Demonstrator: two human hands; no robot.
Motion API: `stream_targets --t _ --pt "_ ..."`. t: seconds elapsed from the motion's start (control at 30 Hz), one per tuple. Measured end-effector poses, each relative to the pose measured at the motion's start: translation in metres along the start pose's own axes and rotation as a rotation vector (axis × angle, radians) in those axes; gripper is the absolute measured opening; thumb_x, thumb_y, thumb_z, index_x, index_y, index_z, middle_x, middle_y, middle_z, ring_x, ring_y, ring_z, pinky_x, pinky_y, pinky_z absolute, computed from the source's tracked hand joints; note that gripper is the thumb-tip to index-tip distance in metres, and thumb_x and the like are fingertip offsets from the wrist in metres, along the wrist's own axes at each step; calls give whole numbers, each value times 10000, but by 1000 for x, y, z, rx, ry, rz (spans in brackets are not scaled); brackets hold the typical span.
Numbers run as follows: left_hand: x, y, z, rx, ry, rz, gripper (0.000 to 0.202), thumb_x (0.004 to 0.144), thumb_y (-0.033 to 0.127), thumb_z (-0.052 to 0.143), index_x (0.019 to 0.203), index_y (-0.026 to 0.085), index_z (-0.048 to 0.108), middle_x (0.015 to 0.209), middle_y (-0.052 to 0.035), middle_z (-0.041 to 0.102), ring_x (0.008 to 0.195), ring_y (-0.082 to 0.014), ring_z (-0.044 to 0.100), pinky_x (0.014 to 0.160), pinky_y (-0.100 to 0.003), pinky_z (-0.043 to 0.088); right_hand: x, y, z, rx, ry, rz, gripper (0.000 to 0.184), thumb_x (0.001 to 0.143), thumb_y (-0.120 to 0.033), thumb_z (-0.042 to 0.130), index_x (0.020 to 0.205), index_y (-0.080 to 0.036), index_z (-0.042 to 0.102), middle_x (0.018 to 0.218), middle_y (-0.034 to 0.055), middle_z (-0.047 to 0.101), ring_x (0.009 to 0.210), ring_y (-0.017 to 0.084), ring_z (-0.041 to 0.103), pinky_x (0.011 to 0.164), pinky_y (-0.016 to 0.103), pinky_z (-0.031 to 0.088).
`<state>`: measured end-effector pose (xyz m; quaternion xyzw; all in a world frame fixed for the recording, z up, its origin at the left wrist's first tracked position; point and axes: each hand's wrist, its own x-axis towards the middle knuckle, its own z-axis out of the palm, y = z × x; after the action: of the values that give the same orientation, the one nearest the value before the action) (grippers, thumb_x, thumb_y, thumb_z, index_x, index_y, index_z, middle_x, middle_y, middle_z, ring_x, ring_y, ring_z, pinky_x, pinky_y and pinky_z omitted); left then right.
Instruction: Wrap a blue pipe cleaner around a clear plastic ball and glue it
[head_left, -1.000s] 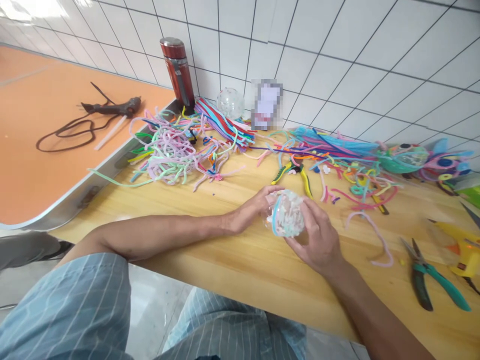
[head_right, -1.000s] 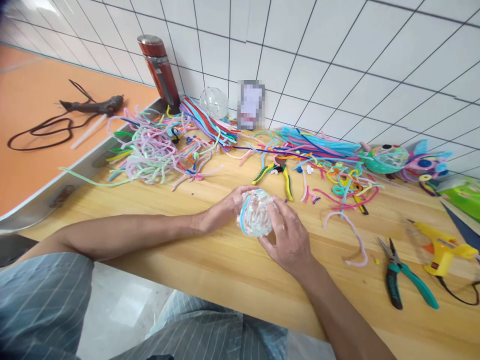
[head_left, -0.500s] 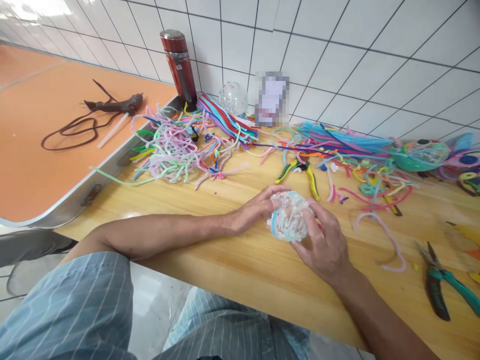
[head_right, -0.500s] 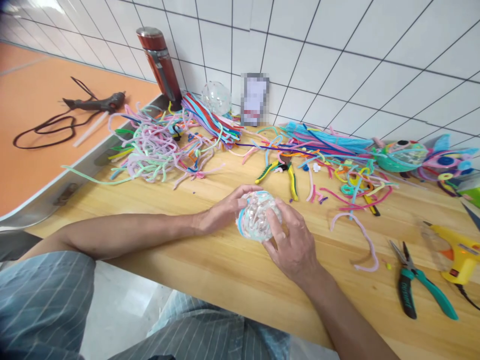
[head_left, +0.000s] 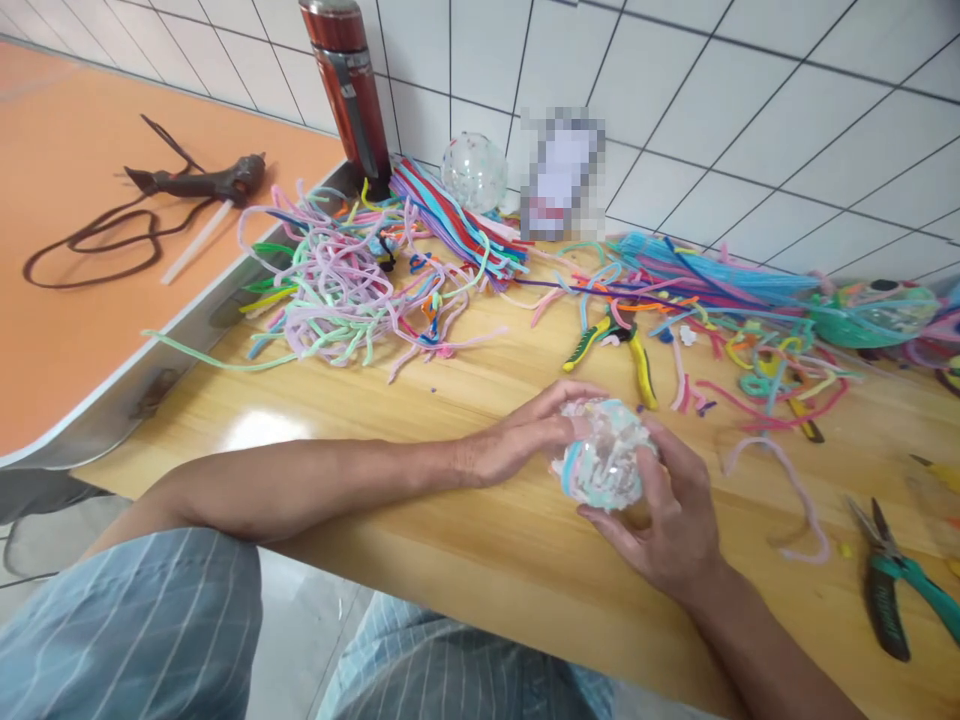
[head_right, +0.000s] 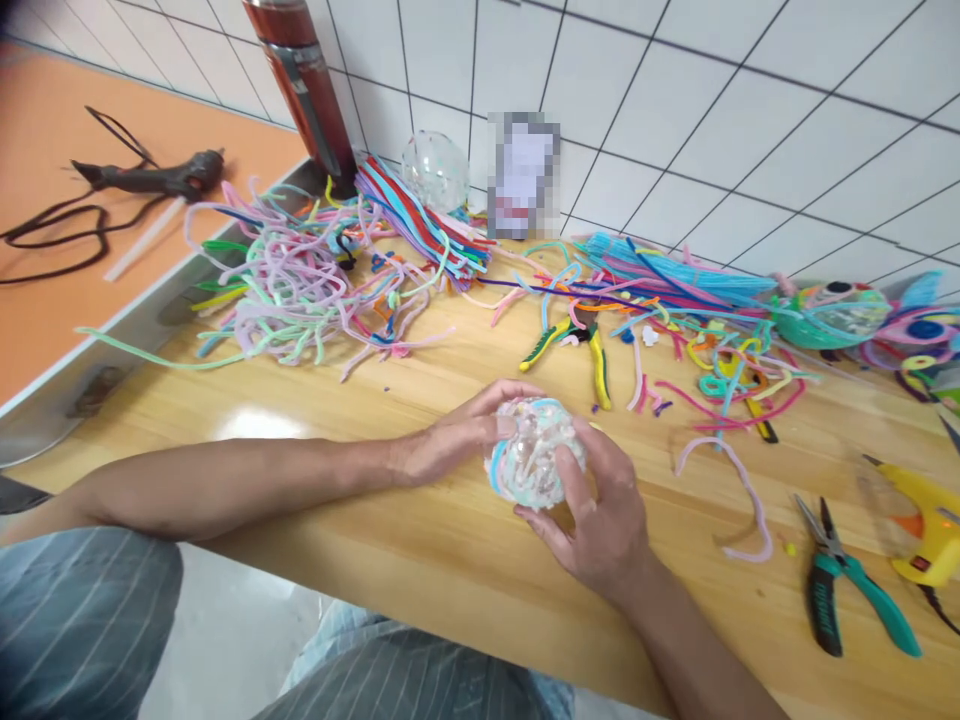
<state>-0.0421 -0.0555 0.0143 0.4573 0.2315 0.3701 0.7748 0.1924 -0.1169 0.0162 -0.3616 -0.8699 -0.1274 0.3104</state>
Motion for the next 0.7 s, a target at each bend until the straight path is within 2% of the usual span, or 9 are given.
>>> stream_targets --t 0.2,0.33,0.5,0.7 --pt "-4 2 1 19 -46 11 615 925 560 753 1439 276 568 1435 -78 649 1375 -306 582 1182 -458 472 -6 0 2 61 -5 46 1072 912 -435 816 1765 -206 208 1738 242 418 1427 421 605 1000 607 658" --pt "-11 5 2 173 -42 28 730 940 546 741 1542 259 444 1539 -118 570 1430 -319 549 1215 -484 461 -4 0 3 99 -15 54 1028 958 -460 755 1767 -179 187 1749 242 402 1459 408 586 1016 595 661" --pt "-13 9 0 462 -25 183 715 967 558 703 1544 219 452 1550 -167 538 1452 -341 536 1264 -517 421 -1 -2 3 152 -41 74 970 988 -372 708 1768 -160 173 1718 261 435 1490 404 566 1061 586 641" --pt "-10 3 -6 631 -54 327 685 973 514 699 1559 247 467 1562 -161 535 1476 -348 521 1276 -526 425 -1 -1 7 205 -43 104 1001 961 -308 740 1770 -177 165 1714 265 431 1499 410 555 1093 598 612"
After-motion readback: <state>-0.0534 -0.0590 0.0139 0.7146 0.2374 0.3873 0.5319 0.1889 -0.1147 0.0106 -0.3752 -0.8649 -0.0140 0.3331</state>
